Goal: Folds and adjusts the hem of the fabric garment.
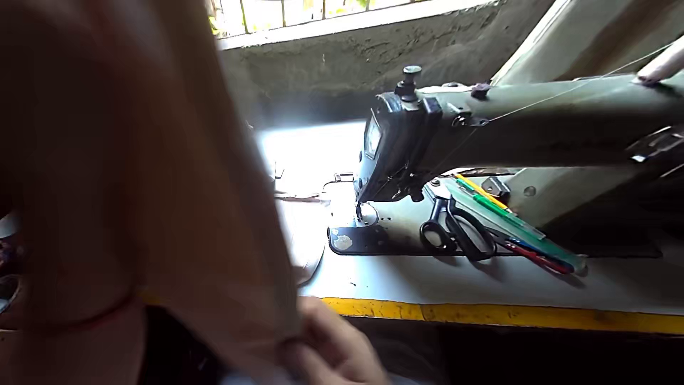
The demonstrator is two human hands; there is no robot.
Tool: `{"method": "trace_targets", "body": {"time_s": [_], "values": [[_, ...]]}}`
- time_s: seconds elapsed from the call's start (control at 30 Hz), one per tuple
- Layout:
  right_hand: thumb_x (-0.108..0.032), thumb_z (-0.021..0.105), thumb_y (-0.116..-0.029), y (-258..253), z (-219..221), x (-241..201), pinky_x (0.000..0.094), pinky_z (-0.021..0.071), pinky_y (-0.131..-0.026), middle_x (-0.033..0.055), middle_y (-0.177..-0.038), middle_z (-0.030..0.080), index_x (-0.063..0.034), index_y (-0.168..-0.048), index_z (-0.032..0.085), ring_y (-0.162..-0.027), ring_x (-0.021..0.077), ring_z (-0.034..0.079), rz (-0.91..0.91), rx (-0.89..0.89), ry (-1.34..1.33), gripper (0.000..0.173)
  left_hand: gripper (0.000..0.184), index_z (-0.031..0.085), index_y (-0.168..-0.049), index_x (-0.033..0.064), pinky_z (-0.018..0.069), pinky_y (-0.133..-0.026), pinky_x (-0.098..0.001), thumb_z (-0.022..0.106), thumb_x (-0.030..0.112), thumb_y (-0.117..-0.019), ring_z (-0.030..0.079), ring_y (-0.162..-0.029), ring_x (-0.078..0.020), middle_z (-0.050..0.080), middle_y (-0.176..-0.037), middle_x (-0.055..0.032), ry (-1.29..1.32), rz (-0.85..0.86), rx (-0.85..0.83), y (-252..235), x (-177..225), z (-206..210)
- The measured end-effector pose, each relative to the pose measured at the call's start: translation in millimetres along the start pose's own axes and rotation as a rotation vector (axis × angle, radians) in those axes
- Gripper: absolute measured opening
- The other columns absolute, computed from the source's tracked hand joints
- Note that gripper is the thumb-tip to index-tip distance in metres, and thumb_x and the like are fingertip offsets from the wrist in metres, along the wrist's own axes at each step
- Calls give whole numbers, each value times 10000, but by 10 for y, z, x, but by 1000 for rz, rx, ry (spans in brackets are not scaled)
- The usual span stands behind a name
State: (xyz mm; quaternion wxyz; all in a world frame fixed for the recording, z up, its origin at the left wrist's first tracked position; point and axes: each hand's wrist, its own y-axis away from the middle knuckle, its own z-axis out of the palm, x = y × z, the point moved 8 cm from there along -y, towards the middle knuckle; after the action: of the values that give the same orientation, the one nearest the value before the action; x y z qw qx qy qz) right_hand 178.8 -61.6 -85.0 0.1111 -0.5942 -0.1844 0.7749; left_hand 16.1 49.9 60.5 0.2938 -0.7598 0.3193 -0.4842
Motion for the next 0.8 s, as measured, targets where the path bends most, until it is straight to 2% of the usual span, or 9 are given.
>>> {"method": "trace_targets", "body": {"time_s": [0.07,0.13,0.17,0.23,0.33,0.4,0.47,0.67,0.8], "values": [[56,529,-1000,408,-540,242,339,650,-727,59,-1022,733,41,-1203,557,-842,131,736,279,234,-48,205,365,545,-1385,22,501,-1029,-352,477,173,-1059,593,-1203,-159,620,-1300,-96,-196,-71,-205,-360,-338,1056],[33,495,-1030,776,-955,505,352,640,-598,79,-928,734,18,-1186,532,-710,169,735,500,459,-36,161,293,648,-1230,81,561,-751,-546,550,64,-954,691,-952,-333,697,-1014,-138,-363,-141,-368,-248,-818,2029],[16,488,-1040,930,-1089,587,346,626,-555,87,-888,721,15,-1189,520,-655,170,717,566,544,-26,152,271,653,-1216,72,547,-713,-591,554,56,-964,700,-893,-379,703,-950,-162,-386,-185,-461,-54,-1035,2376],[13,492,-1042,1078,-1219,628,326,606,-529,93,-864,722,9,-1232,480,-622,163,702,591,638,-1,190,234,665,-1208,56,540,-741,-606,547,92,-1009,703,-905,-401,713,-987,-181,-392,-185,-546,260,-1283,2751],[51,553,-1003,1060,-1201,601,331,624,-555,92,-867,732,13,-1280,440,-687,180,733,505,667,73,302,220,680,-1177,36,550,-811,-576,558,127,-1019,697,-962,-381,709,-1027,-179,-394,-65,-501,361,-1342,2688],[83,611,-952,1002,-1131,640,340,638,-584,89,-875,722,25,-1331,403,-721,192,738,470,620,98,436,228,681,-1158,17,518,-900,-581,554,153,-1027,649,-1062,-408,677,-1078,-211,-425,-83,-525,399,-1489,2489],[83,674,-909,946,-1070,707,320,628,-585,93,-914,714,32,-1336,410,-718,179,722,444,546,113,505,232,681,-1151,17,509,-893,-596,565,174,-1026,631,-1090,-431,673,-1091,-224,-498,-143,-498,382,-1677,2258],[6,729,-907,819,-1016,781,290,608,-549,118,-1016,677,59,-1259,538,-677,153,670,396,405,123,404,471,686,-1165,60,466,-898,-619,675,483,-959,644,-1017,-392,691,-995,-175,-462,-340,-523,264,-1964,2050],[-101,789,-890,818,-1019,695,236,585,-579,66,-956,706,35,-1212,593,-694,101,667,411,416,340,401,285,723,-985,85,427,-923,-583,714,366,-941,622,-1016,-325,687,-961,-109,-388,-234,-604,167,-1841,2242]]}}
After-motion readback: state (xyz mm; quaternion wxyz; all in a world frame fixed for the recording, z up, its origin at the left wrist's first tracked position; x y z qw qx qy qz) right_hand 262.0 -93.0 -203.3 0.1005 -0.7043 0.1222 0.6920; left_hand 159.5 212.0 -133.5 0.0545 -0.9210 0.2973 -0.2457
